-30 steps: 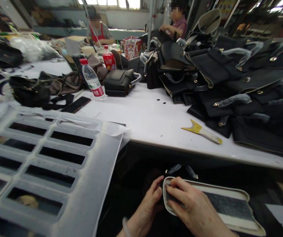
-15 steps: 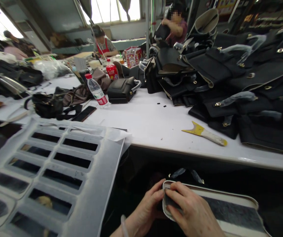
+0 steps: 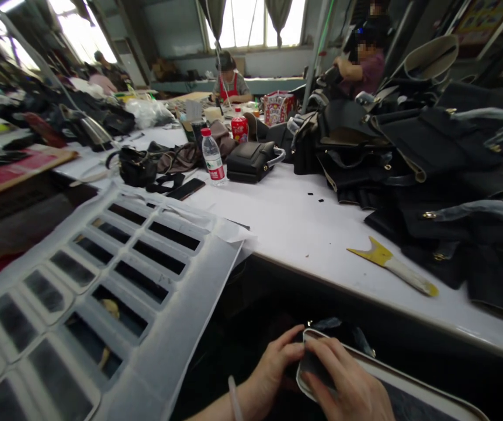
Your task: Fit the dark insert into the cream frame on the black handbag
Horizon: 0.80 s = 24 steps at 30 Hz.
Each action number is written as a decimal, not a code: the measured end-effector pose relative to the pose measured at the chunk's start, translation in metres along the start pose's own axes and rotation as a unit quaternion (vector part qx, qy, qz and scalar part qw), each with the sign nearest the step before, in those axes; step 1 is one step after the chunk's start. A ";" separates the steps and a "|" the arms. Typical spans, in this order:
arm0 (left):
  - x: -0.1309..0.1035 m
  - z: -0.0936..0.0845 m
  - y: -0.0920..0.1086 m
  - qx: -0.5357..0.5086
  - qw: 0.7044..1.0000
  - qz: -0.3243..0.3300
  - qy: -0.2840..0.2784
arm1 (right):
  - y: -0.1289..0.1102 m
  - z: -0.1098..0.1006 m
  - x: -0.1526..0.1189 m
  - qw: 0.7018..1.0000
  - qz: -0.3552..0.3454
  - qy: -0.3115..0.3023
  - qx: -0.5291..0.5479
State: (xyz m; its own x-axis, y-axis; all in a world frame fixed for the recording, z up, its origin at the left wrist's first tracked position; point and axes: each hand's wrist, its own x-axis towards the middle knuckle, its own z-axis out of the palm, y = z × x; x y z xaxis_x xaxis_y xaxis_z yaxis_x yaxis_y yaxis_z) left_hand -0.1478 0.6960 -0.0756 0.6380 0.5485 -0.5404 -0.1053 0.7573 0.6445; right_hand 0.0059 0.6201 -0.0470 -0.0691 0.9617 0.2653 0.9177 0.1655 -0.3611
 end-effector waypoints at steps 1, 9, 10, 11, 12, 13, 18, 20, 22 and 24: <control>0.000 0.001 -0.001 0.005 1.000 0.008 0.003 | 0.001 0.000 -0.001 1.000 -0.004 0.000 -0.005; 0.002 -0.004 -0.014 0.006 0.999 0.042 0.000 | 0.000 0.000 -0.006 0.993 -0.084 0.055 -0.065; 0.002 -0.005 -0.015 -0.004 0.999 0.038 -0.006 | 0.000 0.000 -0.006 0.991 -0.101 0.051 -0.074; 0.001 -0.006 -0.017 -0.012 0.999 0.033 -0.013 | 0.002 0.000 -0.007 0.989 -0.116 0.042 -0.085; 0.000 -0.006 -0.017 -0.019 0.999 0.027 -0.018 | 0.003 0.000 -0.007 0.985 -0.135 0.032 -0.101; -0.001 -0.006 -0.017 -0.024 0.999 0.019 -0.021 | 0.005 0.000 -0.007 0.980 -0.157 0.021 -0.120; -0.004 -0.005 -0.011 -0.010 1.000 0.004 -0.010 | 0.015 -0.001 -0.006 0.948 -0.241 -0.012 -0.207; -0.004 -0.005 -0.010 0.001 1.000 0.001 -0.001 | 0.019 -0.002 -0.003 0.934 -0.273 -0.018 -0.228; -0.003 -0.006 -0.011 -0.005 1.000 -0.002 -0.002 | 0.021 -0.003 0.000 0.920 -0.309 -0.021 -0.239; 0.001 -0.008 -0.015 -0.029 1.000 -0.006 0.002 | 0.022 -0.005 0.002 0.911 -0.330 -0.028 -0.245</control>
State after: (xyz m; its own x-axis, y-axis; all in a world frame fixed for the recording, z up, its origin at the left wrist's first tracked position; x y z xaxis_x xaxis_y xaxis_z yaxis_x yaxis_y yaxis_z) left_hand -0.1514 0.6875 -0.0899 0.6365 0.5406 -0.5501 -0.1412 0.7829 0.6059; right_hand 0.0277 0.6244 -0.0495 -0.6764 0.6997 0.2298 0.7327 0.6077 0.3064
